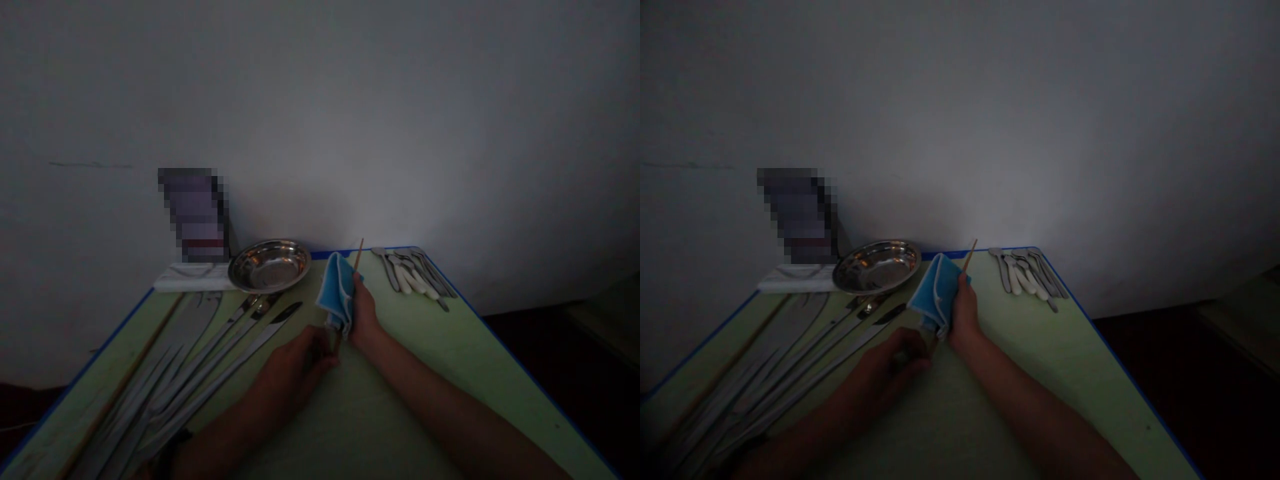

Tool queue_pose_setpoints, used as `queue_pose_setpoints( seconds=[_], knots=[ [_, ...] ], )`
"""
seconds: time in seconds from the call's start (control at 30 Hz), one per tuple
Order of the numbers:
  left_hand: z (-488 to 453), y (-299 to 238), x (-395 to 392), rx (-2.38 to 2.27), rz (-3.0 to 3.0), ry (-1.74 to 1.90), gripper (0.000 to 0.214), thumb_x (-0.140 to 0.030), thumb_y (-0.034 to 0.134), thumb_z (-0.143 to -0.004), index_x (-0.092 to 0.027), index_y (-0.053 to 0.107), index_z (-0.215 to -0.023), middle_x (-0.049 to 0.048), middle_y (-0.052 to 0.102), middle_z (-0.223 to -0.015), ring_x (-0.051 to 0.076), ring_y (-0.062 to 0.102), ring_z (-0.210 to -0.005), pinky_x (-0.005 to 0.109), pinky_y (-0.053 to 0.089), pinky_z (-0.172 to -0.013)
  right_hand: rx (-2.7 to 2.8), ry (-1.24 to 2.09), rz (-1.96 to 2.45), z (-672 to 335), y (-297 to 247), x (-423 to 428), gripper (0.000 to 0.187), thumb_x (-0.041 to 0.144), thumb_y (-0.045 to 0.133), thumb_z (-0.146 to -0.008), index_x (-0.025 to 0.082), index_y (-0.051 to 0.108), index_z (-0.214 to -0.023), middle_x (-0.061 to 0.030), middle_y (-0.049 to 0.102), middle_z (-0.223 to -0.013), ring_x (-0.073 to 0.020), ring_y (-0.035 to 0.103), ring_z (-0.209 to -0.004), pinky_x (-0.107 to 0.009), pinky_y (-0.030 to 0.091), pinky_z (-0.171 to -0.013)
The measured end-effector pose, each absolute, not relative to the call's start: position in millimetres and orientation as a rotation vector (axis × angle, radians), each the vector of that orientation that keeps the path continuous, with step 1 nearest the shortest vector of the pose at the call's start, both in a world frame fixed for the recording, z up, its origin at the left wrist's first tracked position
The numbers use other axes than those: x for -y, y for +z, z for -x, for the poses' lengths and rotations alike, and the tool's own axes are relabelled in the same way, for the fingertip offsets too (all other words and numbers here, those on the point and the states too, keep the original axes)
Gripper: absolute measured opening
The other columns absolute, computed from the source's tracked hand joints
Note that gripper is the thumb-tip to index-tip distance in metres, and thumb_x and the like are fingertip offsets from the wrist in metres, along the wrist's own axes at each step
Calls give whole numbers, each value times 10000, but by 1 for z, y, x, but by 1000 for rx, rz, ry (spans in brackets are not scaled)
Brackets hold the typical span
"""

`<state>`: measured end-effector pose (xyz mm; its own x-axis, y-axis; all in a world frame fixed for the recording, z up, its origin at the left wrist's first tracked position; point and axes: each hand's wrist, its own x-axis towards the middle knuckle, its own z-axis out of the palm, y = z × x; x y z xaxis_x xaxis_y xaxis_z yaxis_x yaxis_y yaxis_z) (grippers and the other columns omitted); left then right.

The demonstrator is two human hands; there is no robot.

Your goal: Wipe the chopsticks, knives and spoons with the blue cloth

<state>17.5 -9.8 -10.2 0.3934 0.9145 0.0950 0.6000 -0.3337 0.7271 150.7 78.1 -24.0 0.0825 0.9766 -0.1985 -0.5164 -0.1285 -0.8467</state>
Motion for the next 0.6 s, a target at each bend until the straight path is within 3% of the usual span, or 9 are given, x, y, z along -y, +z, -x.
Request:
queue_pose_setpoints(
  seconds=[0.3, 0.6],
  knots=[
    [-19, -1, 15, -1263, -2286, 524, 257, -282, 346, -933, -184, 581, -898, 55, 660, -853, 186, 619, -760, 277, 452, -669, 414, 1476, 1080, -136, -9, -60, 335, 435, 457, -826, 190, 604, -651, 15, 652, -600, -138, 586, -554, -259, 483, -581],
    [-20, -4, 13, -1232, -2361, 448, 228, -205, 404, -844, -169, 535, -660, 7, 566, -610, 124, 522, -536, 222, 352, -523, 625, 1419, 1097, -139, -12, -61, 322, 488, 508, -783, 192, 614, -717, 27, 660, -630, -133, 577, -545, -244, 465, -550]
  ],
)
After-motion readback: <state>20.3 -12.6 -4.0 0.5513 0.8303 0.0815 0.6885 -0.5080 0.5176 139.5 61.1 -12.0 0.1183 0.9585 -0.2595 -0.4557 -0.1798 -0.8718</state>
